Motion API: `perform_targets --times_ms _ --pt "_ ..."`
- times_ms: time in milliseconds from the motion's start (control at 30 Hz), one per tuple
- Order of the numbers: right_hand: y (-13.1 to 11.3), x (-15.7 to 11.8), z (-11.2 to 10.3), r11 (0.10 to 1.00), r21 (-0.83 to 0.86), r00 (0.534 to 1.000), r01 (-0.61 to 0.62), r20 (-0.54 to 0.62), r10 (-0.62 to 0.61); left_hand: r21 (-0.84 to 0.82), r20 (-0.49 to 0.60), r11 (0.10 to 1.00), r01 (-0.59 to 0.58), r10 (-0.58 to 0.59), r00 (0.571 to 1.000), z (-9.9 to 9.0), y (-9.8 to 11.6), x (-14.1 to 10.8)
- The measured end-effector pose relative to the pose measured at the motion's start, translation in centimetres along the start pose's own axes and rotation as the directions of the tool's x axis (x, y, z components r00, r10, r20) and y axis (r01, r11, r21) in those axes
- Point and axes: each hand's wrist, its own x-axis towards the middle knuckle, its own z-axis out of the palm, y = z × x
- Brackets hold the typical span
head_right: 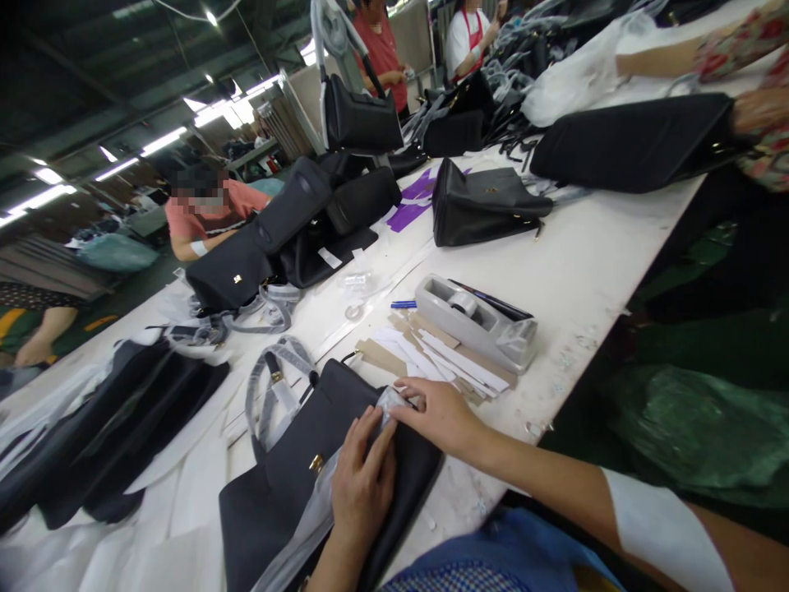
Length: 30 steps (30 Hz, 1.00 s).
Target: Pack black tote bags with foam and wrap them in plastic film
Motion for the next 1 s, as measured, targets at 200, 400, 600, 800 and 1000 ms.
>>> perform_targets --times_ms 200,400,600,800,1000 --pt "0.7 -2.0 0.5 0.887 0.433 0.986 -0.16 0.113 0.123 -0.08 -0.101 0.997 -0.02 0.012 0.995 -0.4 0.2 -1.3" --pt "1.9 -3.7 0.0 0.876 0.425 0.971 -0.23 0.155 0.181 -0.145 -0.023 0.989 -0.03 0.027 0.999 -1.3 0.6 -2.1" --pt "3.4 -3.7 -0.4 0.993 0.113 0.998 -0.045 0.054 0.039 -0.13 0.071 0.991 0.007 0.003 0.997 -1.5 0.4 -2.6" --pt "4.4 -3.2 -0.8 0.994 -0.017 0.991 0.112 0.075 -0.111 -0.096 0.114 0.995 -0.022 0.033 0.993 -1.5 0.5 -1.8" --pt "4.6 -3.5 -1.8 0.973 -0.142 0.974 0.184 0.158 -0.161 -0.115 0.166 0.993 0.005 0.014 0.986 -0.9 0.6 -0.7"
